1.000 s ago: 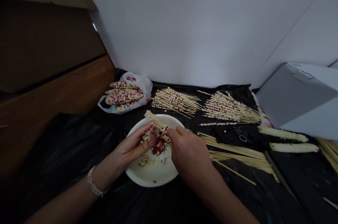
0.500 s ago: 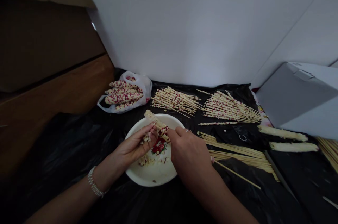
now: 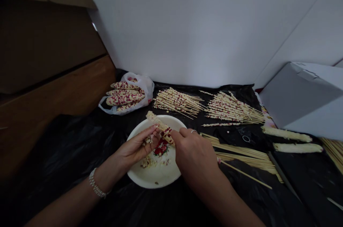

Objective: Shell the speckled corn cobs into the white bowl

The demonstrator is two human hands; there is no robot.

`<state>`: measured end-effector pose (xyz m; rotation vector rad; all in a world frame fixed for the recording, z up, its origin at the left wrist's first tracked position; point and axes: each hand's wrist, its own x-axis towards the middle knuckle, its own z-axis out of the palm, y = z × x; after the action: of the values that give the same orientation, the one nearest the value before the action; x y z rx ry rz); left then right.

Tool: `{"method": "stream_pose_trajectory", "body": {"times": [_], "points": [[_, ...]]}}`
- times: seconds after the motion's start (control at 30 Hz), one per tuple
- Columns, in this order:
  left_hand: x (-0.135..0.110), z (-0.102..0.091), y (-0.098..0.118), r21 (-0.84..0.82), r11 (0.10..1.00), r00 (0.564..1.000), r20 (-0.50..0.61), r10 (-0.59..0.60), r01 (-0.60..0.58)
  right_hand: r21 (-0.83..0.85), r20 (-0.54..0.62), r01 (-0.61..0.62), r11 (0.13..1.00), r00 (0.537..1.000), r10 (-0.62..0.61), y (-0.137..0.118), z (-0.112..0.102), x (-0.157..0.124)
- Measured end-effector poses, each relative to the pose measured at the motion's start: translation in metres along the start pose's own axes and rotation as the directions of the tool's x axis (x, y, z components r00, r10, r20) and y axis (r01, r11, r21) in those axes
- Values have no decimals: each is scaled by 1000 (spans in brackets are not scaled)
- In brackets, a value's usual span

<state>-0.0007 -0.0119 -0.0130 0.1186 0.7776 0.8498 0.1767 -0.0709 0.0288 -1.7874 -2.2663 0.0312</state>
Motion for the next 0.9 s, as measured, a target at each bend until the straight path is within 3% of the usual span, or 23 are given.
{"method": "stream_pose_trajectory", "body": {"times": [0.33, 0.53, 0.9], "points": [[2, -7, -1, 38, 999, 998, 64, 15, -17, 11, 9, 11, 1000, 1000, -11, 1, -3, 0], [-1, 2, 1, -51, 998, 1000, -6, -26, 25, -11, 0, -6, 1000, 1000, 6, 2, -5, 1], [1, -2, -1, -28, 999, 999, 19, -32, 32, -12, 56, -46, 999, 997, 46, 0, -8, 0]]}}
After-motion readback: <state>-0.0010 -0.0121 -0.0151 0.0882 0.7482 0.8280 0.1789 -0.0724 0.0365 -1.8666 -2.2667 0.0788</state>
